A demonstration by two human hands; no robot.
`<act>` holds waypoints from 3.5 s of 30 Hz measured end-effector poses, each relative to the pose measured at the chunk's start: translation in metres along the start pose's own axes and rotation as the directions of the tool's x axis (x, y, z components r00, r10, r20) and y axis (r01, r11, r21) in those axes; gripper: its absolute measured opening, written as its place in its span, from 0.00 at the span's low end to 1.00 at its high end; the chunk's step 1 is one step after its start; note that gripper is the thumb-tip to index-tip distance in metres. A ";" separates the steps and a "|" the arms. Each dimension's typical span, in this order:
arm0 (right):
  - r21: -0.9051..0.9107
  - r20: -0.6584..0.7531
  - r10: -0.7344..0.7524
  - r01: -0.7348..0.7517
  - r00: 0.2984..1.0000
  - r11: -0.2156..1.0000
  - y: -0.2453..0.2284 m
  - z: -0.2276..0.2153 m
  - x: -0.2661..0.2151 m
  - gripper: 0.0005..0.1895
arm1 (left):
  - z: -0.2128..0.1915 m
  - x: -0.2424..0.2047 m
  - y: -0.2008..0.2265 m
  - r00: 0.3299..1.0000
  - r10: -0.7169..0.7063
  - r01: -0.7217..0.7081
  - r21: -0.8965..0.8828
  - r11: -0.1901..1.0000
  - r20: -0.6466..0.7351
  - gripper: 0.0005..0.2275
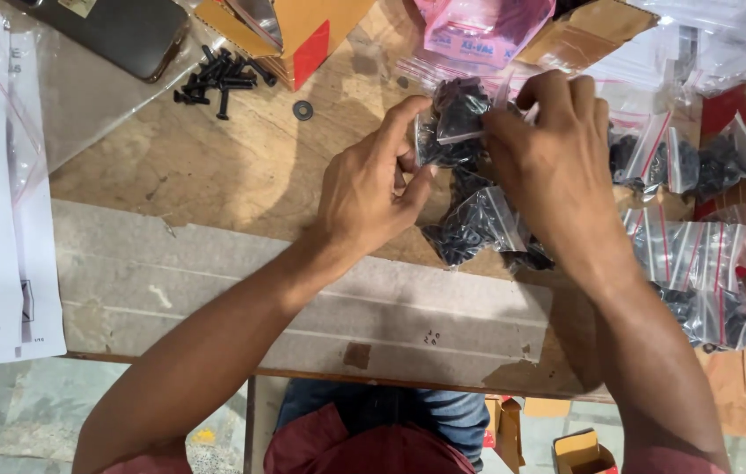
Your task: The person organizes furniture hardware by sorting small packets of screws on a workbench, handling individual screws, and placing items into a wooden drawer while referring to an instruction manual.
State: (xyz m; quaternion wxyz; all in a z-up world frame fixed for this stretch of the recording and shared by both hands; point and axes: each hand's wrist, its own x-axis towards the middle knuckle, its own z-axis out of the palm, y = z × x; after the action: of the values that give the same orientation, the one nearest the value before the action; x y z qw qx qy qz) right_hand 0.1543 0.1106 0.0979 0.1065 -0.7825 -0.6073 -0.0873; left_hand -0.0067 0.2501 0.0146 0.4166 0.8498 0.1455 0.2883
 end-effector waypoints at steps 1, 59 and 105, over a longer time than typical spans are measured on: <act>-0.002 0.003 -0.003 0.003 1.000 1.000 -0.002 0.001 0.002 0.14 | -0.002 0.002 0.002 1.000 -0.002 0.002 -0.003 1.000 -0.003 0.31; 0.377 0.052 0.297 -0.294 0.953 0.878 0.027 -0.032 0.007 0.16 | -0.003 0.008 0.007 0.994 0.108 -0.107 0.128 0.986 -0.006 0.05; 0.294 0.085 0.068 -0.090 0.994 0.951 0.058 -0.013 -0.013 0.31 | 0.045 0.027 0.026 0.892 0.323 -0.423 0.333 0.843 0.317 0.23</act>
State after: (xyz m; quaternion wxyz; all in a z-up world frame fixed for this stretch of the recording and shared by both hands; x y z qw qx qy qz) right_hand 0.2071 0.0815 0.1032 0.2041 -0.7839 -0.5851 0.0384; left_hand 0.0427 0.2190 0.0231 0.1876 0.9570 -0.0223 0.2203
